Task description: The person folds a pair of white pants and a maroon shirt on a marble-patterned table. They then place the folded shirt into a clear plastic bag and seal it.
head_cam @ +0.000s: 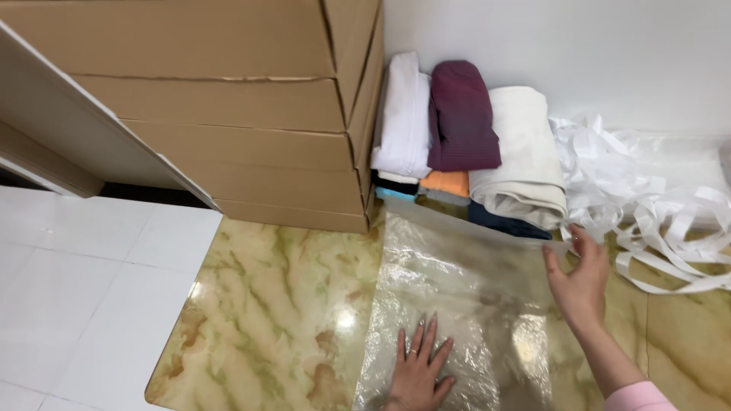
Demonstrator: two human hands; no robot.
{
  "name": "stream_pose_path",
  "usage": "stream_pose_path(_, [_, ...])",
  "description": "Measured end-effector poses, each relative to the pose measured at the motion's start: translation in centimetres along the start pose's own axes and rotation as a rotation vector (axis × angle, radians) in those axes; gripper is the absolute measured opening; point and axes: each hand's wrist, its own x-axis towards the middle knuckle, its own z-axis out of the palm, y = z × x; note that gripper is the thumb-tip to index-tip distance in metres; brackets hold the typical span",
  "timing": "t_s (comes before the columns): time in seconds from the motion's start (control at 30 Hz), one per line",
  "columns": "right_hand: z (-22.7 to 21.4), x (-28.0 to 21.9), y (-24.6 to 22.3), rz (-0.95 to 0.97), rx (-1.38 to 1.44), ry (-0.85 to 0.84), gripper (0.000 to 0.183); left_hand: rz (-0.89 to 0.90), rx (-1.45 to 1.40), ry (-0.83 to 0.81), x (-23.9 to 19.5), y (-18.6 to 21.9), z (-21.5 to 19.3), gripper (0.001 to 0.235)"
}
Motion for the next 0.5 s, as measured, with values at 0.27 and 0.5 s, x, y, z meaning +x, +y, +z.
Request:
stream_pose_path(0.27, [8.9,3.9,-13.2,-1.08,-0.023,0.038,0.069,-0.071,-0.183,0.136,-2.6,0.4,3.4,0.087])
stream_pose_path(0.5, [19.3,10.1,-19.1,-1.113,-0.567,0.233,0.132,-0.206,0.099,0.564,-0.8,0.9,6.2,0.027])
